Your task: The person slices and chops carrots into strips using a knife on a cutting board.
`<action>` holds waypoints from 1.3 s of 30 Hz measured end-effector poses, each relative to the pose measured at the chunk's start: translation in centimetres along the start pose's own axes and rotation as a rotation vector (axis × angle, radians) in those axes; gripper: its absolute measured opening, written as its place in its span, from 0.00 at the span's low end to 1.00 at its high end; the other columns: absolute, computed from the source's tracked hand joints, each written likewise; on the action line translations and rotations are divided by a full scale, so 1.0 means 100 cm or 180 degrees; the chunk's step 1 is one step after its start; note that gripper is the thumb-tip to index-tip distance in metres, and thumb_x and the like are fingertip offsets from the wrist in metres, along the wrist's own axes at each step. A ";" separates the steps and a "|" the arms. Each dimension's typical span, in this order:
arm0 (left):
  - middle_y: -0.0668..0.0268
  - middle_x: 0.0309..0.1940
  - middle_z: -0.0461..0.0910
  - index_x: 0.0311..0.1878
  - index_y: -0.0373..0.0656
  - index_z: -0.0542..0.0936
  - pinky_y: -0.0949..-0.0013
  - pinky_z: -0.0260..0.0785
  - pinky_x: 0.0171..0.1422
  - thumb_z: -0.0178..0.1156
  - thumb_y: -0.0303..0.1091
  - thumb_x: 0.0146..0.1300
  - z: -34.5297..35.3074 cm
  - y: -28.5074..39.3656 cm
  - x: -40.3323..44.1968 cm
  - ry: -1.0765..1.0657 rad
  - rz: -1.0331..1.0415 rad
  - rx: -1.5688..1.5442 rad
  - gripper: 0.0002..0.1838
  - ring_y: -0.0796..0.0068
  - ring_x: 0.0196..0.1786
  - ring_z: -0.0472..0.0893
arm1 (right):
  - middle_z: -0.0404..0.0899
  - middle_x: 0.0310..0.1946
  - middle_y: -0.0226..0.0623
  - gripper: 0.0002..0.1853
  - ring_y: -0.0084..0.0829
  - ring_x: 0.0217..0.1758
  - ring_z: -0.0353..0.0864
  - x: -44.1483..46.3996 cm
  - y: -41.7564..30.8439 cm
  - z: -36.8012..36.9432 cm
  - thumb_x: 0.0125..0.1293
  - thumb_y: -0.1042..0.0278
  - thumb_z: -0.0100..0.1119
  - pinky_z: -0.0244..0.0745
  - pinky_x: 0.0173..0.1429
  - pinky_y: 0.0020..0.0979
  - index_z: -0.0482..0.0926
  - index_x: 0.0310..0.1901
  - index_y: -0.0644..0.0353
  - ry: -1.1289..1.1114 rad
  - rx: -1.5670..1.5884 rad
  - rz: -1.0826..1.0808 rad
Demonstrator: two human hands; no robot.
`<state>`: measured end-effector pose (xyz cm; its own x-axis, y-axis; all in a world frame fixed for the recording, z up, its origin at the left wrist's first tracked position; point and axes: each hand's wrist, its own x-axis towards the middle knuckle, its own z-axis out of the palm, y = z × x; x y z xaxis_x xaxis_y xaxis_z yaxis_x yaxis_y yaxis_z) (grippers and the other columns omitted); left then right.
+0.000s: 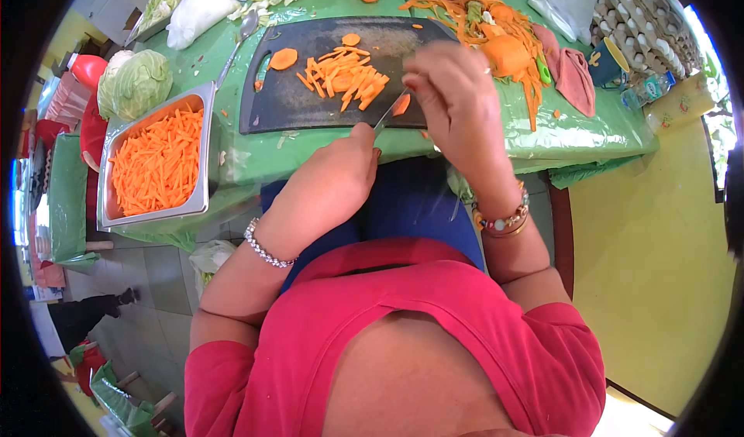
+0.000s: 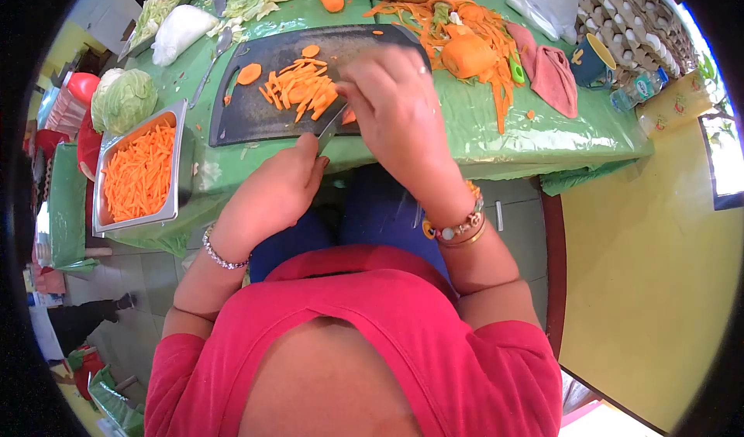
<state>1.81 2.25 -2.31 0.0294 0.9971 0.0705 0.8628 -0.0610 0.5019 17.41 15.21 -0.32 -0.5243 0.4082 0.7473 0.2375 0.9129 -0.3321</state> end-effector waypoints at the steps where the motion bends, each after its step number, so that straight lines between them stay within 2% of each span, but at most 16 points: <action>1: 0.43 0.27 0.79 0.42 0.33 0.65 0.48 0.73 0.30 0.49 0.35 0.77 0.003 -0.002 -0.001 -0.0012 0.0003 0.0010 0.13 0.46 0.23 0.81 | 0.81 0.51 0.47 0.15 0.51 0.56 0.78 0.010 -0.003 -0.001 0.66 0.67 0.63 0.73 0.59 0.46 0.82 0.52 0.61 0.0282 -0.0260 -0.0243; 2: 0.44 0.26 0.79 0.42 0.33 0.65 0.49 0.73 0.29 0.49 0.35 0.77 0.006 -0.004 -0.001 0.0061 0.0055 0.0062 0.12 0.50 0.20 0.80 | 0.81 0.51 0.47 0.15 0.51 0.56 0.78 0.014 -0.003 0.006 0.66 0.67 0.63 0.73 0.59 0.46 0.82 0.52 0.61 0.0292 -0.0266 -0.0236; 3: 0.45 0.25 0.79 0.42 0.33 0.65 0.51 0.73 0.28 0.48 0.35 0.77 0.007 -0.003 0.000 0.0139 0.0108 0.0108 0.12 0.53 0.17 0.79 | 0.77 0.58 0.51 0.20 0.53 0.64 0.74 0.016 -0.002 0.016 0.71 0.60 0.57 0.69 0.65 0.50 0.78 0.59 0.63 0.0070 -0.0427 -0.0374; 4: 0.45 0.25 0.79 0.42 0.33 0.65 0.51 0.73 0.28 0.48 0.35 0.77 0.002 0.001 0.002 0.0145 0.0116 0.0105 0.12 0.53 0.17 0.79 | 0.73 0.65 0.55 0.26 0.55 0.71 0.69 0.016 -0.001 0.025 0.76 0.53 0.50 0.64 0.72 0.53 0.74 0.65 0.65 -0.0157 -0.0586 -0.0518; 5: 0.45 0.25 0.79 0.42 0.34 0.65 0.50 0.73 0.29 0.48 0.35 0.77 -0.006 0.010 0.004 -0.0161 -0.0212 -0.0085 0.12 0.52 0.18 0.80 | 0.73 0.65 0.55 0.26 0.55 0.71 0.69 0.008 0.005 0.037 0.76 0.53 0.50 0.64 0.72 0.53 0.74 0.65 0.65 -0.0155 -0.0591 -0.0519; 7: 0.46 0.25 0.80 0.42 0.34 0.66 0.50 0.73 0.29 0.48 0.35 0.77 -0.013 0.013 0.008 -0.0409 -0.0493 -0.0249 0.12 0.51 0.19 0.80 | 0.67 0.71 0.59 0.33 0.55 0.78 0.61 -0.007 0.018 0.059 0.80 0.46 0.38 0.54 0.79 0.57 0.70 0.68 0.71 -0.0740 -0.0661 -0.0095; 9: 0.48 0.24 0.79 0.42 0.34 0.66 0.54 0.72 0.24 0.49 0.37 0.77 -0.010 0.007 0.006 -0.0434 -0.0320 -0.0125 0.13 0.56 0.16 0.79 | 0.66 0.73 0.56 0.32 0.54 0.79 0.61 -0.011 0.021 0.060 0.79 0.47 0.40 0.53 0.80 0.57 0.70 0.69 0.69 -0.0758 -0.0649 -0.0059; 11: 0.49 0.23 0.79 0.42 0.35 0.66 0.56 0.71 0.22 0.49 0.37 0.78 -0.015 0.008 0.007 -0.0491 -0.0423 -0.0220 0.13 0.58 0.15 0.78 | 0.74 0.66 0.54 0.25 0.55 0.73 0.68 -0.010 0.026 0.053 0.77 0.54 0.49 0.63 0.74 0.53 0.74 0.64 0.66 -0.0161 -0.0277 -0.0088; 12: 0.51 0.22 0.78 0.41 0.35 0.65 0.59 0.70 0.19 0.49 0.38 0.78 -0.017 0.009 0.007 -0.0575 -0.0550 -0.0343 0.14 0.61 0.14 0.78 | 0.74 0.66 0.54 0.25 0.55 0.73 0.68 -0.009 0.025 0.040 0.77 0.54 0.49 0.63 0.74 0.53 0.74 0.64 0.66 -0.0158 -0.0292 -0.0084; 15: 0.52 0.20 0.76 0.41 0.36 0.64 0.62 0.69 0.17 0.49 0.38 0.78 -0.025 0.008 0.004 -0.0809 -0.0791 -0.0644 0.14 0.64 0.13 0.76 | 0.80 0.54 0.49 0.15 0.53 0.59 0.77 -0.016 0.020 0.005 0.69 0.66 0.61 0.71 0.63 0.46 0.80 0.54 0.63 -0.0099 0.0247 0.0116; 17: 0.53 0.20 0.76 0.41 0.37 0.63 0.62 0.69 0.17 0.49 0.39 0.78 -0.028 0.002 0.002 -0.0755 -0.0781 -0.0613 0.14 0.64 0.13 0.76 | 0.82 0.42 0.42 0.09 0.49 0.47 0.78 -0.035 0.020 0.005 0.59 0.76 0.67 0.73 0.53 0.43 0.82 0.42 0.63 -0.0624 0.0256 0.0119; 18: 0.53 0.20 0.76 0.42 0.38 0.63 0.63 0.68 0.17 0.49 0.39 0.79 -0.029 0.000 0.001 -0.0715 -0.0771 -0.0567 0.14 0.65 0.13 0.76 | 0.82 0.38 0.40 0.06 0.45 0.44 0.79 -0.039 0.010 0.011 0.57 0.76 0.68 0.74 0.52 0.42 0.83 0.37 0.63 -0.0305 0.0088 0.0211; 28: 0.48 0.24 0.77 0.41 0.36 0.62 0.59 0.68 0.20 0.50 0.38 0.78 -0.020 0.008 0.000 -0.0465 -0.0347 -0.0438 0.15 0.60 0.13 0.75 | 0.84 0.38 0.37 0.06 0.42 0.43 0.81 -0.048 0.016 0.024 0.56 0.77 0.68 0.77 0.49 0.39 0.85 0.37 0.61 -0.0020 0.0116 0.0256; 34: 0.50 0.24 0.77 0.41 0.36 0.62 0.59 0.67 0.18 0.49 0.38 0.79 -0.025 0.011 0.008 -0.0720 -0.0455 -0.0506 0.15 0.62 0.13 0.76 | 0.80 0.32 0.36 0.05 0.42 0.38 0.79 -0.046 0.013 0.023 0.56 0.78 0.66 0.75 0.44 0.40 0.84 0.36 0.60 0.0015 0.0028 0.0284; 36: 0.51 0.23 0.76 0.41 0.36 0.62 0.60 0.67 0.18 0.49 0.38 0.79 -0.038 0.018 0.014 -0.1198 -0.0917 -0.0762 0.15 0.64 0.13 0.76 | 0.78 0.30 0.37 0.06 0.42 0.37 0.77 -0.046 0.015 0.024 0.56 0.79 0.64 0.74 0.43 0.41 0.84 0.36 0.60 -0.0006 0.0109 0.0209; 39: 0.53 0.22 0.75 0.41 0.36 0.62 0.61 0.68 0.18 0.49 0.38 0.79 -0.042 0.021 0.019 -0.1361 -0.0949 -0.0637 0.15 0.65 0.13 0.76 | 0.78 0.31 0.38 0.06 0.42 0.38 0.78 -0.045 0.015 0.024 0.56 0.79 0.64 0.74 0.44 0.40 0.84 0.36 0.61 -0.0040 0.0046 0.0174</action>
<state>1.50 3.87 2.50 0.0369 0.8999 -0.4346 0.7537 0.2605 0.6034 18.20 14.73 -5.55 -0.5212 0.4575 0.7205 0.2542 0.8891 -0.3807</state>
